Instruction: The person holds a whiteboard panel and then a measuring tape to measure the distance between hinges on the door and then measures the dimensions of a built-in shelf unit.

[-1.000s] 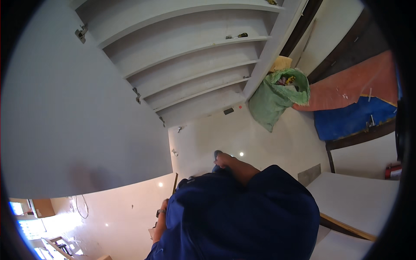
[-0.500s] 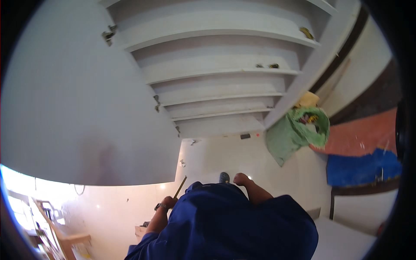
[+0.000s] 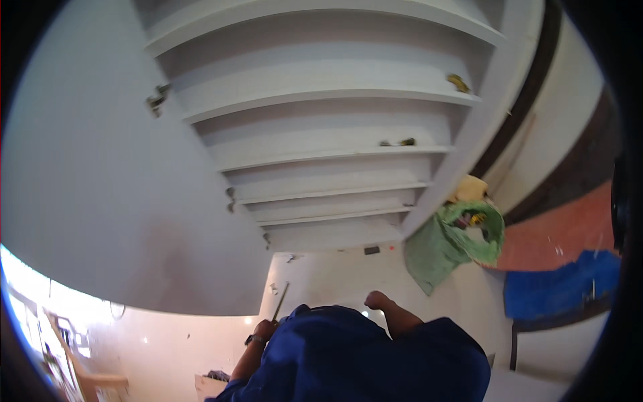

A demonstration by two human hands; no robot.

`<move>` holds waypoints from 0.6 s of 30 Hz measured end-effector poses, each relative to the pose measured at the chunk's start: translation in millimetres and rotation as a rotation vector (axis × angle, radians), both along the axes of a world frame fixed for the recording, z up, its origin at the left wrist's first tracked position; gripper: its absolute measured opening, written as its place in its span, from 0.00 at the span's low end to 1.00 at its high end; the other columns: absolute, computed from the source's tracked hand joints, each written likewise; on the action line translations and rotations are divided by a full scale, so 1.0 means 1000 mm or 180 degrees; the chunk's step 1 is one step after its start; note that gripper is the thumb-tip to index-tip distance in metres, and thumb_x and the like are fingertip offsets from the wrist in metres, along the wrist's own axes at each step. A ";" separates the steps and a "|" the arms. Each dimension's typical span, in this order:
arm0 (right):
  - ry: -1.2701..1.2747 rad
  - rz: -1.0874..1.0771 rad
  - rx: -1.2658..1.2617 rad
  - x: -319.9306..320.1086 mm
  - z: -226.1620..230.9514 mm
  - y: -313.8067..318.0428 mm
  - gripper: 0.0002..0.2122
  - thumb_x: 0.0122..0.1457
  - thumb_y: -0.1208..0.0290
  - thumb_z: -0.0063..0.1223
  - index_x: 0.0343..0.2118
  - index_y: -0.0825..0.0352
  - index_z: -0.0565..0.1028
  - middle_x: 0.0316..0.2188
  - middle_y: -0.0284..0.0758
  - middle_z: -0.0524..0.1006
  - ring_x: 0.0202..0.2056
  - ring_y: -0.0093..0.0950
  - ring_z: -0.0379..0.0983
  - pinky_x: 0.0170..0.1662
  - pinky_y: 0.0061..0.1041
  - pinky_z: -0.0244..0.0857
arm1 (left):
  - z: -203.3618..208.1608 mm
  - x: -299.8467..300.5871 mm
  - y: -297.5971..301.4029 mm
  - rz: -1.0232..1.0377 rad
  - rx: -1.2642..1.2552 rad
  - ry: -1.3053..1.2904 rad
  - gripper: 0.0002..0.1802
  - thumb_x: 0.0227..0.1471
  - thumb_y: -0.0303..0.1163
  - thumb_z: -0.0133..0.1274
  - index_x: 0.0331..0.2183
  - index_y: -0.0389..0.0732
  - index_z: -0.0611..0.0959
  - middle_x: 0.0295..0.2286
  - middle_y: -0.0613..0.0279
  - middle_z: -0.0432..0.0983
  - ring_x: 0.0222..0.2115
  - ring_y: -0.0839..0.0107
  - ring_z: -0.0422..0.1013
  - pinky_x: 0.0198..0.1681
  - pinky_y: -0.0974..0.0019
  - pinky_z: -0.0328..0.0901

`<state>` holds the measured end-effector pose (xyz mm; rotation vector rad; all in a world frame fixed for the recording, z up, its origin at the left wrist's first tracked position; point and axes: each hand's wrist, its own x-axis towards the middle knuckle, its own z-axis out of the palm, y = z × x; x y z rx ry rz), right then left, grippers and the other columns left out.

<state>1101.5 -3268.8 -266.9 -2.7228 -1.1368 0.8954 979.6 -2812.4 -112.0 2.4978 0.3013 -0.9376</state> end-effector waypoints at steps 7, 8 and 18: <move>0.0341 -0.1177 -0.0084 0.013 -0.007 -0.018 0.14 0.49 0.66 0.46 0.28 0.70 0.80 0.34 0.51 0.77 0.39 0.46 0.74 0.45 0.39 0.68 | -0.095 -0.038 0.035 0.0115 0.0351 -0.0118 0.28 0.53 0.52 0.44 0.24 0.36 0.83 0.28 0.42 0.78 0.34 0.47 0.76 0.37 0.50 0.71; 0.0330 -0.1250 -0.0085 0.012 -0.007 -0.019 0.14 0.49 0.66 0.46 0.28 0.70 0.80 0.34 0.51 0.77 0.39 0.46 0.74 0.45 0.39 0.68 | -0.103 -0.040 0.036 -0.0674 0.0502 -0.0323 0.24 0.52 0.49 0.46 0.22 0.38 0.83 0.26 0.44 0.78 0.32 0.51 0.77 0.35 0.51 0.71; 0.0500 -0.1399 0.0446 -0.011 0.013 0.008 0.14 0.52 0.62 0.46 0.26 0.67 0.80 0.32 0.47 0.78 0.38 0.45 0.74 0.42 0.42 0.67 | -0.134 0.022 0.057 -0.0445 0.0302 -0.0171 0.25 0.49 0.50 0.47 0.20 0.37 0.83 0.23 0.42 0.77 0.29 0.48 0.76 0.34 0.50 0.70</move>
